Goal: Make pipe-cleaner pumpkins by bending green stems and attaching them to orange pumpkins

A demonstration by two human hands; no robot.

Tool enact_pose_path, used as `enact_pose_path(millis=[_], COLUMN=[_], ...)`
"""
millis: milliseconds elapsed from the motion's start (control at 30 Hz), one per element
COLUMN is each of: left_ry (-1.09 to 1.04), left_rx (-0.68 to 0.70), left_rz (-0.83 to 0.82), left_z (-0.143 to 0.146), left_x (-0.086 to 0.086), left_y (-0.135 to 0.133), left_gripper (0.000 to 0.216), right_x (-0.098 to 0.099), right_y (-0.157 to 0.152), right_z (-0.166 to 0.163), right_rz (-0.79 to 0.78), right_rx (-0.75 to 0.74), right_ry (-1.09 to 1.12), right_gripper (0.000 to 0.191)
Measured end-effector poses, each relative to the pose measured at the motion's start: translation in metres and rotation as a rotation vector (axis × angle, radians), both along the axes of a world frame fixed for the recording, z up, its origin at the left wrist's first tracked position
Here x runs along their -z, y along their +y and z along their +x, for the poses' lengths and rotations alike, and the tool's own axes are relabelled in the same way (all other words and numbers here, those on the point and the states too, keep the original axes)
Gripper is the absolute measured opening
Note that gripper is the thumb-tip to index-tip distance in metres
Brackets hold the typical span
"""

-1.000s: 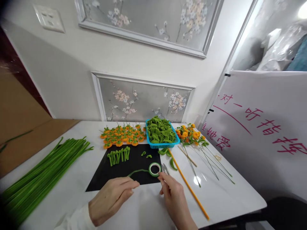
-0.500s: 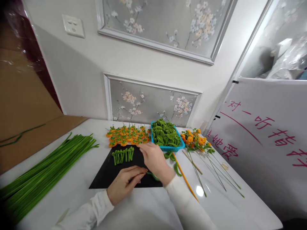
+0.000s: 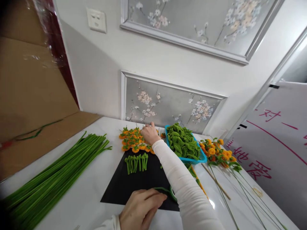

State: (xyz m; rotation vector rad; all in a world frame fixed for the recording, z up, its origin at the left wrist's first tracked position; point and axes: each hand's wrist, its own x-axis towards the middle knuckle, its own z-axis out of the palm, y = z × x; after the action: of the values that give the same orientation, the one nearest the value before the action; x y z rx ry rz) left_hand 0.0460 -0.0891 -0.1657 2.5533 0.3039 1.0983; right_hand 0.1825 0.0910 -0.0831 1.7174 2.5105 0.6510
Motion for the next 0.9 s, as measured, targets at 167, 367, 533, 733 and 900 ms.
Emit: enact_pose_path(millis=[167, 367, 533, 733, 900], left_ry=[0.013, 0.015, 0.031, 0.065, 0.079], left_rx=[-0.016, -0.015, -0.003, 0.010, -0.026], left_rz=[0.008, -0.007, -0.007, -0.001, 0.007], left_z=[0.004, 0.003, 0.003, 0.003, 0.002], left_x=[0.004, 0.004, 0.004, 0.004, 0.007], left_y=[-0.001, -0.004, -0.004, -0.007, -0.007], left_gripper=[0.026, 0.027, 0.027, 0.025, 0.023], right_x=[-0.002, -0.004, -0.007, -0.025, -0.014], right_y=[-0.011, -0.024, -0.028, -0.034, -0.032], right_z=[0.006, 0.013, 0.010, -0.020, -0.065], right_rz=[-0.018, 0.045, 0.046, 0.110, 0.018], right_rx=[-0.014, -0.013, -0.055, -0.094, -0.218], right_ry=[-0.033, -0.029, -0.024, 0.083, 0.027], right_gripper=[0.022, 0.025, 0.022, 0.026, 0.018])
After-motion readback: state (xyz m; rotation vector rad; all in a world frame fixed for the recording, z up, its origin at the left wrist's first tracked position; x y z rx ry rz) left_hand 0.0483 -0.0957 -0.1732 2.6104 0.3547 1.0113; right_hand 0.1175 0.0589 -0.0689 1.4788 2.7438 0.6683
